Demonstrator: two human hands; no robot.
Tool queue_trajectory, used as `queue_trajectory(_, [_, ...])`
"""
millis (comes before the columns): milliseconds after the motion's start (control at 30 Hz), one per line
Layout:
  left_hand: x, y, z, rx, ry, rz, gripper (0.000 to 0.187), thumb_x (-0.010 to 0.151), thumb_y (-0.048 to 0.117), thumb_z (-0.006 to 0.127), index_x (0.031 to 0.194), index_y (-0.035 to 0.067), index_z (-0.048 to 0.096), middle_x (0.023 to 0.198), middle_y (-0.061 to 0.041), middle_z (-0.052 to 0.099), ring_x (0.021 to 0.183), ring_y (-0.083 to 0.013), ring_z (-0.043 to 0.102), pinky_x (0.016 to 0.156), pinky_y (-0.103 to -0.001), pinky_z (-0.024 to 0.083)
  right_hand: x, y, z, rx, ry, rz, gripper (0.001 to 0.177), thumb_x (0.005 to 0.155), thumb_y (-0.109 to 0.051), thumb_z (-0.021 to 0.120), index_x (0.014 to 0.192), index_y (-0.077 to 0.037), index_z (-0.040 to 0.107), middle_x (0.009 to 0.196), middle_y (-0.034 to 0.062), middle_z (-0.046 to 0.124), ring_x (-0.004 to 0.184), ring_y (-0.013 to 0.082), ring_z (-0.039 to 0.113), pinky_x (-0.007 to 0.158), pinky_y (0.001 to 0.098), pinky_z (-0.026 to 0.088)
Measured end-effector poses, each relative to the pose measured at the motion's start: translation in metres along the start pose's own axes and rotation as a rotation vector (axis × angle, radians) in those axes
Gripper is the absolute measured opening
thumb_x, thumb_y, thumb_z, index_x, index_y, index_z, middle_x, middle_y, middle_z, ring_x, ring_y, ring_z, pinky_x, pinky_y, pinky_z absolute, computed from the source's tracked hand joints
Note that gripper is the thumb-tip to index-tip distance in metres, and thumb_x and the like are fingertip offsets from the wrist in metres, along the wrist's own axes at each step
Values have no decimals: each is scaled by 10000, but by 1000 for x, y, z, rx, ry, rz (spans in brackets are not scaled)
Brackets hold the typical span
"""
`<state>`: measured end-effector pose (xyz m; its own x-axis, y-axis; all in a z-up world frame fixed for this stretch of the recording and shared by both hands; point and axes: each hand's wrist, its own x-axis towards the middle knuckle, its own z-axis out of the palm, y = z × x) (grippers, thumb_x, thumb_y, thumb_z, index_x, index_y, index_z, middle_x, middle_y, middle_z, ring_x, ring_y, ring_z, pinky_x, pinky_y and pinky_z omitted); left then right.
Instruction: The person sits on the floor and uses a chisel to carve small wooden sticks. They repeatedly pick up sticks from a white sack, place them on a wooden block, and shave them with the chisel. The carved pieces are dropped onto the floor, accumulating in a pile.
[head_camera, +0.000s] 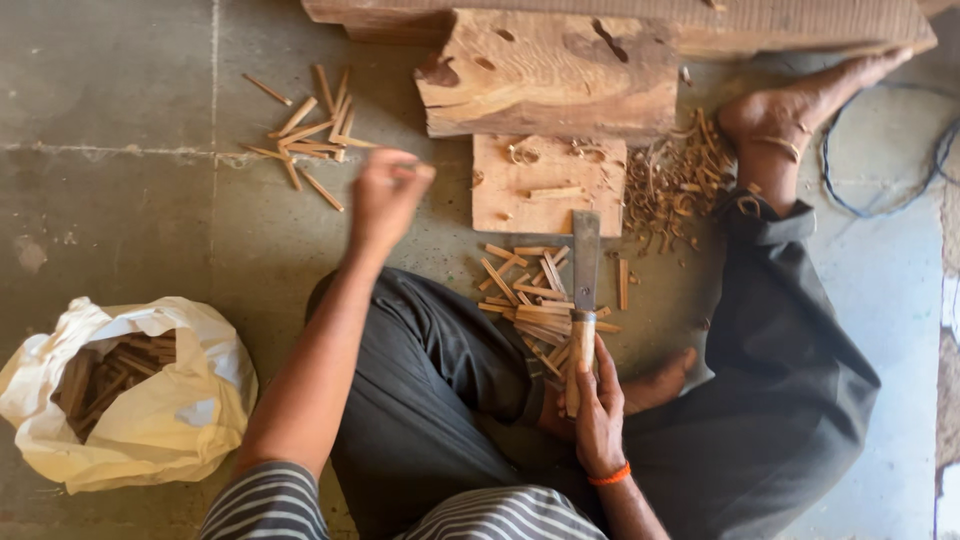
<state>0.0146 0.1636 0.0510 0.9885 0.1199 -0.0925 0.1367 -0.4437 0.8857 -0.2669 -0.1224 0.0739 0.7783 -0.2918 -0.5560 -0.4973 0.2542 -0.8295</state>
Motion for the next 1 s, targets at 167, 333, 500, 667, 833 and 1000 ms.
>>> queue_trajectory(167, [32,-16,105,424,-43,430,314,807,156,797,1031,12,630,976,-223,688,909,-402,676,776,-485,559,-3,-5,-3,16,3,12,563,1027,-210,518,1574,-132,408,890,60,634,599,98,535,514,239,474])
queue_trajectory(333, [62,5,185,464,-93,386,210,898,90,719,1067,5,626,970,-243,687,892,-413,685,774,-501,561,2,-4,-9,130,-20,62,582,1016,-226,537,1577,-154,397,874,39,623,595,72,526,504,220,466])
queue_trajectory(500, [31,59,266,461,-242,354,138,950,-36,598,976,69,684,943,-108,745,762,-174,731,614,-300,629,1,-6,-14,190,-28,106,592,1001,-223,554,1570,-153,404,848,45,646,562,80,526,489,219,459])
queue_trajectory(667, [-3,135,331,35,-551,560,126,924,31,646,1035,82,680,891,-37,714,622,-107,651,496,-276,538,5,-6,-13,196,8,48,577,1002,-212,573,1551,-114,426,906,7,656,601,52,525,500,210,457])
queue_trajectory(833, [11,131,229,-22,-449,387,238,1008,193,762,795,103,704,682,-39,648,564,-134,537,510,-294,448,8,-16,-31,110,108,2,527,1010,-190,584,1521,-94,492,899,35,654,591,67,538,480,216,453])
queue_trajectory(1000, [-56,51,100,171,-369,530,79,1005,107,721,946,57,710,898,-98,711,783,-225,697,675,-331,568,11,-38,-58,161,111,75,481,1004,-209,588,1466,-78,564,887,73,689,570,113,595,465,226,472])
